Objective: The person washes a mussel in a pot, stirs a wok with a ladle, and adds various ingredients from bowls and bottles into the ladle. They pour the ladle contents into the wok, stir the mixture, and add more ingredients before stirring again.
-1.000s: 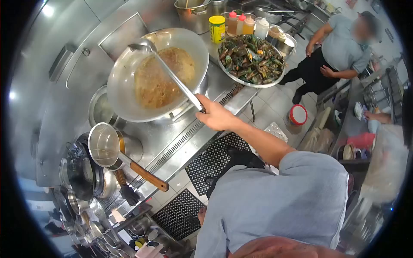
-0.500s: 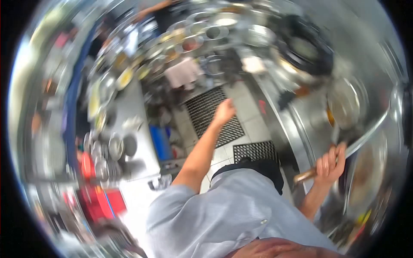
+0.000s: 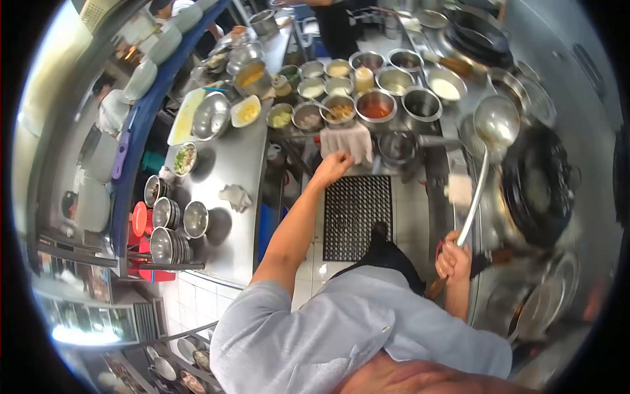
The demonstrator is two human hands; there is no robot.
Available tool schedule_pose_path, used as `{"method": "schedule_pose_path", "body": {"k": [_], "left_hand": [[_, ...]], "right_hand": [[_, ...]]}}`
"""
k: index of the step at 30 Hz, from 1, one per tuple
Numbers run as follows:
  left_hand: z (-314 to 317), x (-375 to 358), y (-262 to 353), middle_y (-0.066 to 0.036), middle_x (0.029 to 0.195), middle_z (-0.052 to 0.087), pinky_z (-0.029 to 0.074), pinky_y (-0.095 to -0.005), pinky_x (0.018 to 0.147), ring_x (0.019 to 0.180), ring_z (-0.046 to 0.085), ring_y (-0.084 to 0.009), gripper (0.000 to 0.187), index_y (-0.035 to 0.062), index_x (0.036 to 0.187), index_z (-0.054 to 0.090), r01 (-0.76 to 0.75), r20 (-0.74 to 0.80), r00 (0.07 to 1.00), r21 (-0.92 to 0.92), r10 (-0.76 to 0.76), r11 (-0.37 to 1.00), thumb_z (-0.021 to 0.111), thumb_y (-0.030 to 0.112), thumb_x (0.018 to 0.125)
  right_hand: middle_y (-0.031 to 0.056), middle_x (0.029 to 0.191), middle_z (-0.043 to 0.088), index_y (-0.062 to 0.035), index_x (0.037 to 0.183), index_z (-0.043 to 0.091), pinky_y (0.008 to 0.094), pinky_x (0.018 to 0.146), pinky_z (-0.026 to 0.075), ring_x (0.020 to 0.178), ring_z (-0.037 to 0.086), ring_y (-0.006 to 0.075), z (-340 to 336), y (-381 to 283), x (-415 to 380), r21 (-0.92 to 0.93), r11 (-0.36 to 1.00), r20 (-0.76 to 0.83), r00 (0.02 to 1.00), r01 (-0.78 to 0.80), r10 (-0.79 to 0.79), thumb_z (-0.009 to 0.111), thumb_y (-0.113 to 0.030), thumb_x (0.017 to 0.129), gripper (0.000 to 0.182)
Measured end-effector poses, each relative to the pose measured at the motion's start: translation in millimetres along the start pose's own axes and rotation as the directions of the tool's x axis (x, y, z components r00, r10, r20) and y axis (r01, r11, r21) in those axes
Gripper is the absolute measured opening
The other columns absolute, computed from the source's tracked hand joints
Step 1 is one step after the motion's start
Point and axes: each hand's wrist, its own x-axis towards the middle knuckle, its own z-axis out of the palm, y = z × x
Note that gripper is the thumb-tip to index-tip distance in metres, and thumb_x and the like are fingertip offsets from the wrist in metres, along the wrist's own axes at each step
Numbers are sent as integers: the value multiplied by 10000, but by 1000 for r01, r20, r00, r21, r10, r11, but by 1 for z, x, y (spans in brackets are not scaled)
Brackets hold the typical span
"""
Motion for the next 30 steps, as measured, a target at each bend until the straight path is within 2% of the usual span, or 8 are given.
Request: {"method": "schedule_pose_path", "body": {"k": [4, 10, 18, 19, 23, 24, 29, 30], "left_hand": [[-59, 16, -43, -98, 918, 687, 504, -312, 799, 866, 638, -172, 362, -28, 1049, 644, 73, -335, 936, -123, -111, 990, 728, 265, 852], [-153, 121, -108, -280, 1306, 527, 425, -403, 1015, 1214, 534, -346, 788, -94, 1340, 417, -29, -683, 719, -211, -126, 977, 795, 306, 776], [-218, 276, -169, -245, 1246, 572, 422, -442, 1013, 1153, 562, -372, 871, -47, 1295, 471, 69, -781, 621, 140, 67, 988, 875, 340, 626], [-227, 285, -172, -245, 1256, 567, 411, -434, 1033, 1158, 558, -372, 901, -61, 1312, 455, 1, -680, 732, 61, 41, 998, 885, 330, 623], [-229, 302, -170, -253, 1390, 480, 336, -384, 1107, 1300, 474, -324, 1074, -93, 1431, 301, 103, -629, 769, -50, -111, 993, 889, 343, 646], [-228, 314, -190, -249, 1384, 484, 341, -379, 1100, 1292, 480, -311, 1047, -84, 1423, 317, -71, -622, 783, -137, -30, 988, 891, 321, 646], [-245, 283, -118, -187, 1306, 530, 429, -371, 1022, 1167, 556, -266, 837, -39, 1356, 397, -65, -610, 792, -69, 10, 996, 871, 165, 698], [-255, 277, -104, -176, 1295, 536, 439, -370, 1012, 1161, 557, -254, 815, -27, 1352, 403, -263, -577, 805, -134, 141, 955, 866, 136, 702]], "right_hand": [[-23, 505, 332, -72, 1008, 528, 279, 265, 280, 299, 291, 83, -2, -21, 71, 3, 999, -81, 995, -49, 49, 514, -69, 929, 80], [-36, 512, 330, -70, 1016, 531, 261, 273, 277, 306, 288, 69, 21, -45, 146, -29, 999, -181, 983, -23, 17, 524, -86, 939, 79], [-45, 513, 342, -96, 1036, 528, 235, 274, 278, 310, 303, 52, 81, -9, 173, -30, 994, -396, 912, 106, -109, 526, -73, 941, 98], [-46, 514, 340, -94, 1040, 528, 235, 277, 275, 311, 302, 53, 92, -4, 171, -44, 993, -467, 876, 111, -119, 529, -68, 938, 105], [-36, 515, 331, -63, 1007, 518, 262, 278, 295, 309, 307, 73, 125, 19, 175, 41, 987, -542, 833, 155, -108, 567, -79, 910, 110], [-36, 515, 331, -63, 1007, 518, 262, 278, 295, 309, 307, 73, 133, 23, 177, 59, 981, -582, 804, 187, -118, 567, -79, 910, 110], [-29, 510, 341, -47, 992, 518, 269, 278, 313, 311, 341, 79, 149, 41, 170, 133, 971, -574, 814, 199, -88, 588, -64, 890, 125], [-28, 510, 359, -43, 990, 522, 268, 282, 321, 313, 357, 81, 152, 42, 166, 111, 973, -586, 804, 203, -101, 592, -55, 880, 131]]}}
